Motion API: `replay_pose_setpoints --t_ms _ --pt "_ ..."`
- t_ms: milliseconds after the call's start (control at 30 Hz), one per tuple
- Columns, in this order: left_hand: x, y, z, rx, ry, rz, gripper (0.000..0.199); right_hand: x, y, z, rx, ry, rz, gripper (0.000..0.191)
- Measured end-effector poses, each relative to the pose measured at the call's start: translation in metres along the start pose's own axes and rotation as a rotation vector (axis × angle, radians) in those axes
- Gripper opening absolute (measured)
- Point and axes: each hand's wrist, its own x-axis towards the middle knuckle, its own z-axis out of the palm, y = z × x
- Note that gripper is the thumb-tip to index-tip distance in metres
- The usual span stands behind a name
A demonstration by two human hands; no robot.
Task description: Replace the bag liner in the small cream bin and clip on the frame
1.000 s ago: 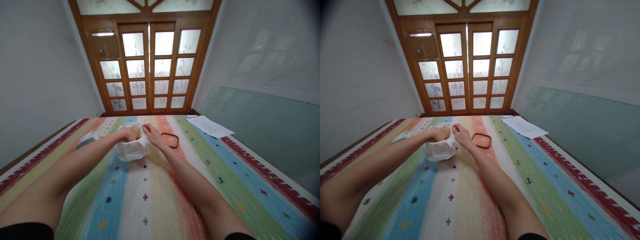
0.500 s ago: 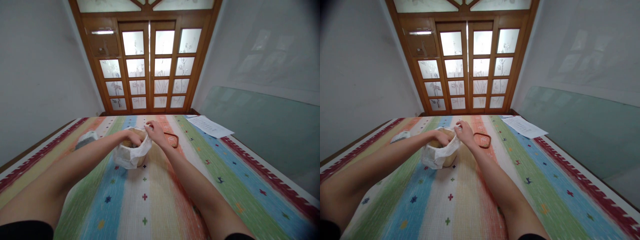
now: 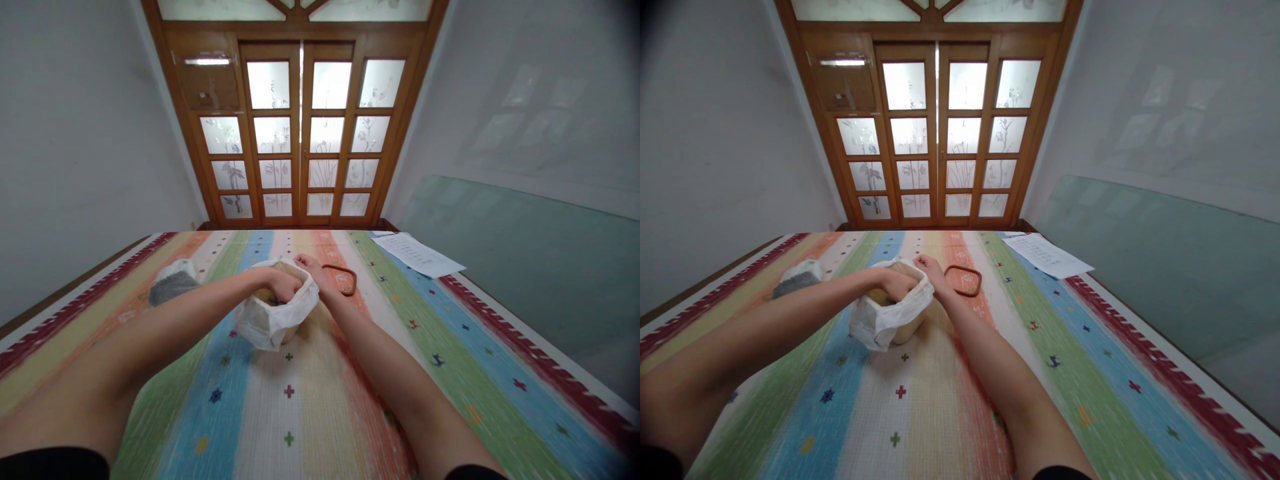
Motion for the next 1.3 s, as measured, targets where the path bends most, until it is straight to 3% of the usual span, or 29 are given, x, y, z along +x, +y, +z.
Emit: replay_pose_setpoints --t_ms 100,267,400,500,600,767,900,1067,1300 --pt "0.000 0.003 0.004 -0.051 -0.132 0.045 0.031 0.002 0.005 0.000 -0.047 -0.067 0.014 0.029" --pt "0.003 0.007 -0.003 -0.108 -0.202 0.099 0.026 0.006 -0.011 -0.010 -0.080 0.108 -0.059 0.032" --pt "0.000 0.020 -0.013 -0.227 -0.221 0.169 0.027 0.003 -0.030 -0.019 -0.001 -0.044 -0.203 0.039" --pt "-0.010 0.038 -0.019 -0.108 -0.167 0.123 0.023 -0.001 -0.035 -0.023 0.041 -0.200 -0.199 0.037" --pt "-0.027 0.057 -0.025 0.080 -0.021 0.056 0.022 0.000 -0.031 -0.025 0.082 -0.283 -0.111 0.028" --pt "-0.049 0.077 -0.027 0.277 0.095 -0.142 0.030 0.011 -0.020 -0.025 0.088 -0.211 -0.060 0.025" --pt "-0.047 0.071 -0.017 0.321 0.141 -0.253 0.035 0.011 -0.015 -0.021 0.162 -0.130 0.066 0.029" --pt "-0.037 0.056 -0.002 0.310 0.184 -0.200 0.040 0.002 -0.010 -0.015 0.269 -0.053 0.112 0.029" --pt "-0.032 0.046 0.003 0.251 0.103 -0.180 0.047 0.001 -0.004 -0.014 0.226 -0.079 0.319 0.020"
